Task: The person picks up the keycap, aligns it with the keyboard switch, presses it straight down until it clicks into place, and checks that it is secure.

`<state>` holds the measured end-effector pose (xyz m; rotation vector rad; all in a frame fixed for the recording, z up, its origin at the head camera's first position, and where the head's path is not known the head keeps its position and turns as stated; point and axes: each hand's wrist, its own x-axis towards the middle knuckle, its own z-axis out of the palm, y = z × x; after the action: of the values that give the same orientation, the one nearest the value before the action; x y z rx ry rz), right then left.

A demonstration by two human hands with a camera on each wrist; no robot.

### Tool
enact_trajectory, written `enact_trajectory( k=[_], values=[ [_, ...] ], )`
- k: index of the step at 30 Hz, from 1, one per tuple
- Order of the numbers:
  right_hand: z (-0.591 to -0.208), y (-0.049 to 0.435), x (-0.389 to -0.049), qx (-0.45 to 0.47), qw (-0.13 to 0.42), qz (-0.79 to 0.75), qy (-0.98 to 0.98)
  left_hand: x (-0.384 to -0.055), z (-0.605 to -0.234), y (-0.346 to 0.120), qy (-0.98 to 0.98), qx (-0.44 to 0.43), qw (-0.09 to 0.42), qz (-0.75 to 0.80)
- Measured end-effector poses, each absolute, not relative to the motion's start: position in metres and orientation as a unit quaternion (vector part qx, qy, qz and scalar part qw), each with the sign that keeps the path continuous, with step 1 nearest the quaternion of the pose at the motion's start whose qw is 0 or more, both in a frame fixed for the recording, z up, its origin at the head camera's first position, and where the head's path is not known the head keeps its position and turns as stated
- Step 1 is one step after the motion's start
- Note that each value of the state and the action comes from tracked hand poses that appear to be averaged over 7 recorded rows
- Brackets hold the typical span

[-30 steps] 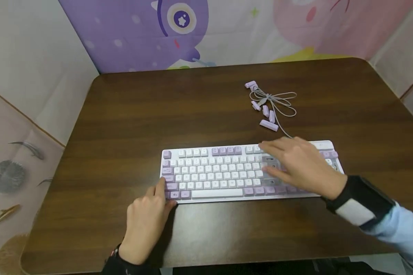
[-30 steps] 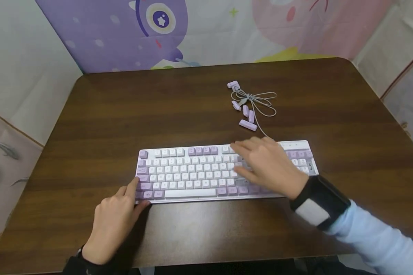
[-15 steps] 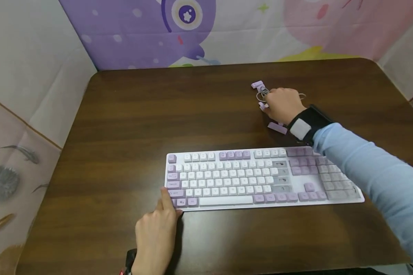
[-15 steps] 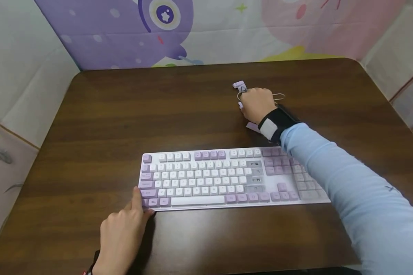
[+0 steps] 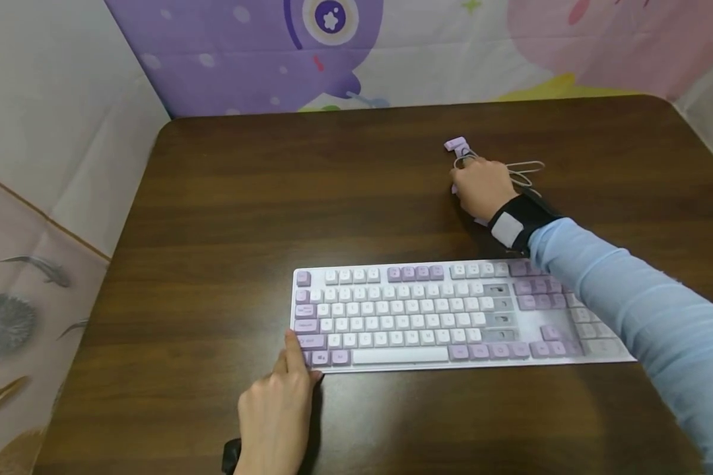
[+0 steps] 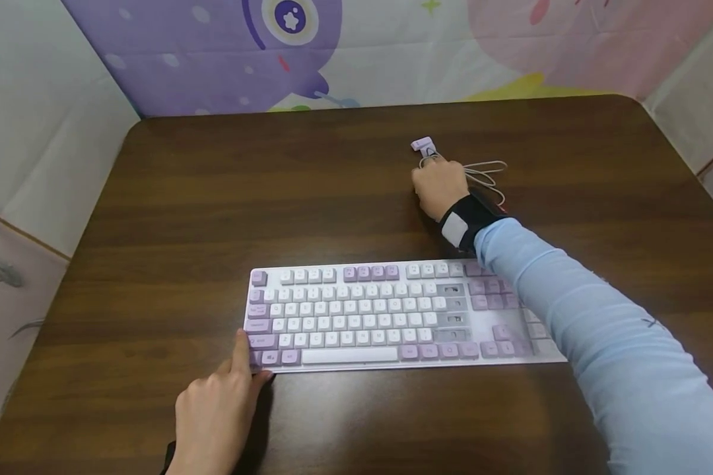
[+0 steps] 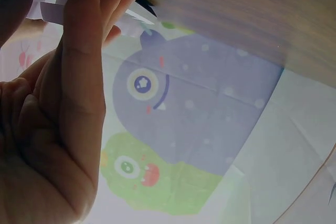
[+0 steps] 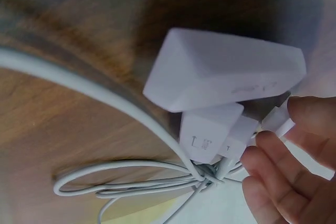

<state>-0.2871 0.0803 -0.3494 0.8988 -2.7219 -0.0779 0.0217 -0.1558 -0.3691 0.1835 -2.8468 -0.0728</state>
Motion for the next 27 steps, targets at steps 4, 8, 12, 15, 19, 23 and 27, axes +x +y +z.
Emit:
enact_trajectory(
  k=[4, 8, 12, 15, 19, 23, 27],
  values=[
    [-0.352, 0.079, -0.286, 0.315, 0.136, -0.027, -0.939, 0.023, -0.37, -0.158, -0.987, 0.066, 0.14, -0.029],
    [-0.353, 0.08, -0.284, 0.321, 0.129, -0.018, -0.938, 0.023, -0.371, -0.159, -0.987, 0.067, 0.139, -0.034],
    [-0.353, 0.082, -0.283, 0.32, 0.105, -0.005, -0.942, 0.024, -0.371, -0.161, -0.988, 0.068, 0.137, -0.036],
    [-0.352, 0.081, -0.281, 0.319, 0.103, 0.004, -0.942, 0.024, -0.371, -0.161, -0.988, 0.072, 0.133, -0.036],
    [-0.349, 0.08, -0.277, 0.319, 0.118, 0.0, -0.94, 0.025, -0.37, -0.161, -0.988, 0.074, 0.132, -0.036],
    [-0.347, 0.081, -0.272, 0.311, 0.098, -0.018, -0.945, 0.026, -0.37, -0.16, -0.987, 0.074, 0.136, -0.036],
    [-0.347, 0.083, -0.269, 0.314, 0.085, -0.023, -0.945, 0.026, -0.37, -0.158, -0.987, 0.071, 0.138, -0.035]
  ],
)
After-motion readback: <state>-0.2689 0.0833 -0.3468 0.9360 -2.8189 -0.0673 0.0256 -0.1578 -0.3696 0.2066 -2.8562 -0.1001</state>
